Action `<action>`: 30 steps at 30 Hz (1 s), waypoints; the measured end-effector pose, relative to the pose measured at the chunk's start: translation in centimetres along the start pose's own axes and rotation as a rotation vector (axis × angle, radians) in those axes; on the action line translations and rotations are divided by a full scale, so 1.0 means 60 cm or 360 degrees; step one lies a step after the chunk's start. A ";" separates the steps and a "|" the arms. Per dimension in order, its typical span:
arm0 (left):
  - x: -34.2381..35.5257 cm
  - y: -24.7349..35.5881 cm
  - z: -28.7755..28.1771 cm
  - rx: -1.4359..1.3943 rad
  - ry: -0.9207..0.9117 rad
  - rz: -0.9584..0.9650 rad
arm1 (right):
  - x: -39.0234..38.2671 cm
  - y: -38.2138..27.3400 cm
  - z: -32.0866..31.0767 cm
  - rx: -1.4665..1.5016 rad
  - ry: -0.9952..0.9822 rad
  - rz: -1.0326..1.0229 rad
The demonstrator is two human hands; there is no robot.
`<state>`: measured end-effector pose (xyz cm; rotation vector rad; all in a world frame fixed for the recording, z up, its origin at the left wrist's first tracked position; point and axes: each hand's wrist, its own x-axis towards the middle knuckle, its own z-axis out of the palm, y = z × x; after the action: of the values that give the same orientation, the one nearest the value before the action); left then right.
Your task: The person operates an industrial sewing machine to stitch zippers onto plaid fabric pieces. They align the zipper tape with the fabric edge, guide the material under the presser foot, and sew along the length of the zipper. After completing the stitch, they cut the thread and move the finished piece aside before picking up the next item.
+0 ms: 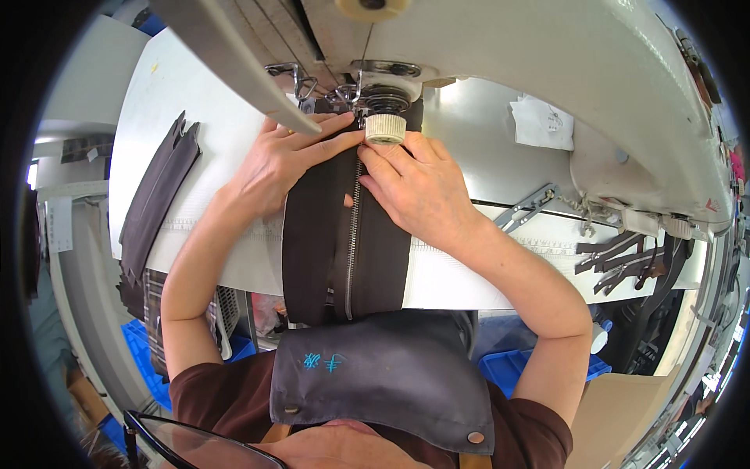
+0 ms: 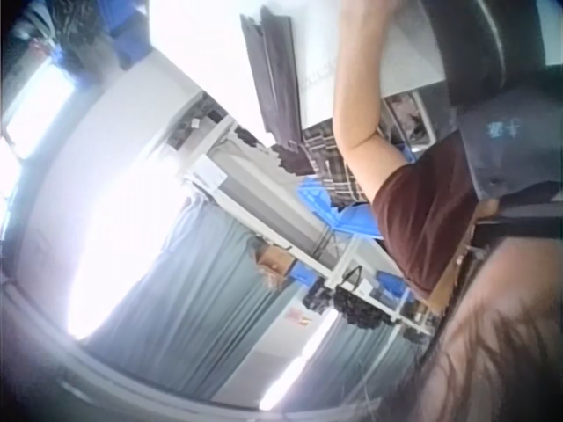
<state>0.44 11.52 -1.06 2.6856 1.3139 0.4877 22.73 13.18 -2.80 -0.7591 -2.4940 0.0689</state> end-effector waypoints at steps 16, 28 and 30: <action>-0.017 0.015 0.016 0.0206 0.0013 -0.0090 | 0.006 0.022 -0.006 -0.0021 -0.0285 0.0205; -0.009 0.009 0.019 0.0149 0.0102 -0.0118 | -0.002 0.012 -0.096 -0.0117 -0.0129 0.0195; -0.014 0.011 0.016 0.0138 0.0106 -0.0134 | -0.035 0.016 -0.193 -0.0006 0.0184 0.0145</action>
<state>0.80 10.50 -1.99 2.6905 1.4926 0.5266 30.52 11.69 5.97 -0.8538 -2.3510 0.0517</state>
